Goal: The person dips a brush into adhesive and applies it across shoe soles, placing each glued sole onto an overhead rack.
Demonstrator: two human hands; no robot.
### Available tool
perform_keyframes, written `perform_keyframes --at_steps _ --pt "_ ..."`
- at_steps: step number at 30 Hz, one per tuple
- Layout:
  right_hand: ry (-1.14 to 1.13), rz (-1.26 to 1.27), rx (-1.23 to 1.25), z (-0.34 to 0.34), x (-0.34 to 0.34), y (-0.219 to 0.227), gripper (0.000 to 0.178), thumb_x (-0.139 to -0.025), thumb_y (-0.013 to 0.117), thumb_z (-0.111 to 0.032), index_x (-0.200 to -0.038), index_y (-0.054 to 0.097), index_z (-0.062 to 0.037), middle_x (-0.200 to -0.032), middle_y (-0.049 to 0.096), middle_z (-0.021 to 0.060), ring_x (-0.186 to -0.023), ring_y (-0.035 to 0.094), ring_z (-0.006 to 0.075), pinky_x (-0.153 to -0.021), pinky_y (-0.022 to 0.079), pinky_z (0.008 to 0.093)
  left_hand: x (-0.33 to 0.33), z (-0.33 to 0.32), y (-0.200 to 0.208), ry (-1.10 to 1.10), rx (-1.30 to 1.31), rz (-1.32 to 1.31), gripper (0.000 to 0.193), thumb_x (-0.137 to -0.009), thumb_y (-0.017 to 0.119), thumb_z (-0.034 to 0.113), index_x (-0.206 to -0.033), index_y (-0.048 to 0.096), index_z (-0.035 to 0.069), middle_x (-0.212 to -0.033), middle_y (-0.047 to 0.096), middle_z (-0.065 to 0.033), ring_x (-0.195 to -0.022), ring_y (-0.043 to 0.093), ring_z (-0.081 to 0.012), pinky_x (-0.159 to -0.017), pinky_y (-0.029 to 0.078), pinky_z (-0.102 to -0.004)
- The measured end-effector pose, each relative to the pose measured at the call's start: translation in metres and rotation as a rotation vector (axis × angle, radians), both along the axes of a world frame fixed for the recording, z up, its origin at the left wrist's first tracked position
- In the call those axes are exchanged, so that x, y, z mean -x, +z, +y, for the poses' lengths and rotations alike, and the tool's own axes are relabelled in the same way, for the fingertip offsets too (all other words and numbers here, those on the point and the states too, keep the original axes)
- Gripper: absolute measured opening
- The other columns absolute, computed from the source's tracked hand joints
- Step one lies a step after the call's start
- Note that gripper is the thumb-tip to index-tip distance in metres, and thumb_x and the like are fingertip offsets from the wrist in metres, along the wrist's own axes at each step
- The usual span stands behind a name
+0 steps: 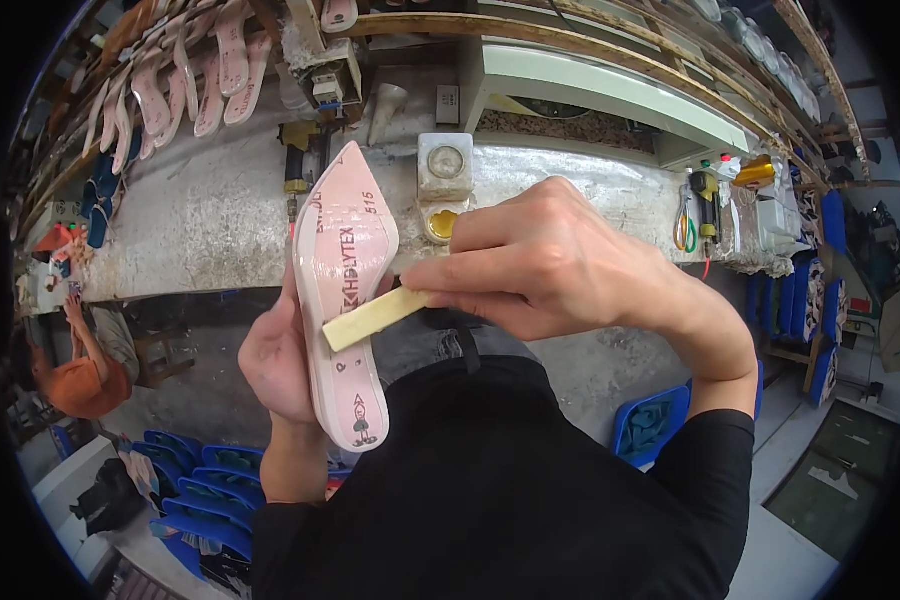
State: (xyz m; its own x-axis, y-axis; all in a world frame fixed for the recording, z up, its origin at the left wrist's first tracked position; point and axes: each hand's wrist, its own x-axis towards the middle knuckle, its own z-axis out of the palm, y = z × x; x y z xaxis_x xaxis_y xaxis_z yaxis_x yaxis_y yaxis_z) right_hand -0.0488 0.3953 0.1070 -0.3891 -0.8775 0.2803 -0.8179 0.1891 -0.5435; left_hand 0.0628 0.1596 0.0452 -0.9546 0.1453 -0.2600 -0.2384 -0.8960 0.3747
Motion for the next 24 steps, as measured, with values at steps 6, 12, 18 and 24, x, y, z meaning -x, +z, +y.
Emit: perform_keyframes --at_steps 6,12,18,24 --pt "0.089 -0.076 -0.069 -0.01 -0.004 0.002 0.026 -0.081 0.078 -0.009 -0.107 0.076 -0.01 -0.067 0.059 0.004 -0.052 0.058 0.024 -0.044 0.04 0.0366 0.002 -0.003 -0.015 0.016 0.001 -0.002 0.056 -0.109 0.035 0.03 -0.157 0.029 0.003 -0.155 0.043 -0.0193 -0.141 0.046 -0.036 -0.122 0.032 -0.0516" --pt "0.3 -0.492 0.019 -0.007 -0.004 0.005 0.016 -0.092 0.072 -0.013 -0.105 0.076 -0.0047 -0.074 0.067 0.0059 -0.057 0.063 0.0181 -0.048 0.045 0.0331 0.007 -0.012 -0.026 0.049 -0.088 0.055 0.055 -0.109 0.037 0.034 -0.154 0.035 0.001 -0.152 0.048 -0.0192 -0.138 0.05 -0.0345 -0.122 0.033 -0.0491" --pt "-0.355 -0.266 0.218 -0.014 0.025 0.02 0.018 -0.099 0.064 -0.012 -0.108 0.074 -0.0006 -0.081 0.072 0.0075 -0.067 0.064 0.0107 -0.059 0.049 0.0265 0.005 -0.011 -0.032 0.063 -0.198 0.111 0.058 -0.107 0.041 0.038 -0.15 0.04 -0.001 -0.139 0.059 -0.0213 -0.128 0.058 -0.0345 -0.112 0.045 -0.0458" --pt "-0.094 -0.208 0.109 -0.034 0.032 0.016 0.021 -0.086 0.075 -0.004 -0.107 0.077 -0.0048 -0.073 0.07 0.0096 -0.061 0.065 0.0252 -0.055 0.048 0.0354 0.008 -0.023 -0.028 0.02 -0.044 0.114 0.074 -0.102 0.057 0.029 -0.161 0.019 0.005 -0.158 0.04 -0.0181 -0.139 0.049 -0.0327 -0.114 0.043 -0.0461"
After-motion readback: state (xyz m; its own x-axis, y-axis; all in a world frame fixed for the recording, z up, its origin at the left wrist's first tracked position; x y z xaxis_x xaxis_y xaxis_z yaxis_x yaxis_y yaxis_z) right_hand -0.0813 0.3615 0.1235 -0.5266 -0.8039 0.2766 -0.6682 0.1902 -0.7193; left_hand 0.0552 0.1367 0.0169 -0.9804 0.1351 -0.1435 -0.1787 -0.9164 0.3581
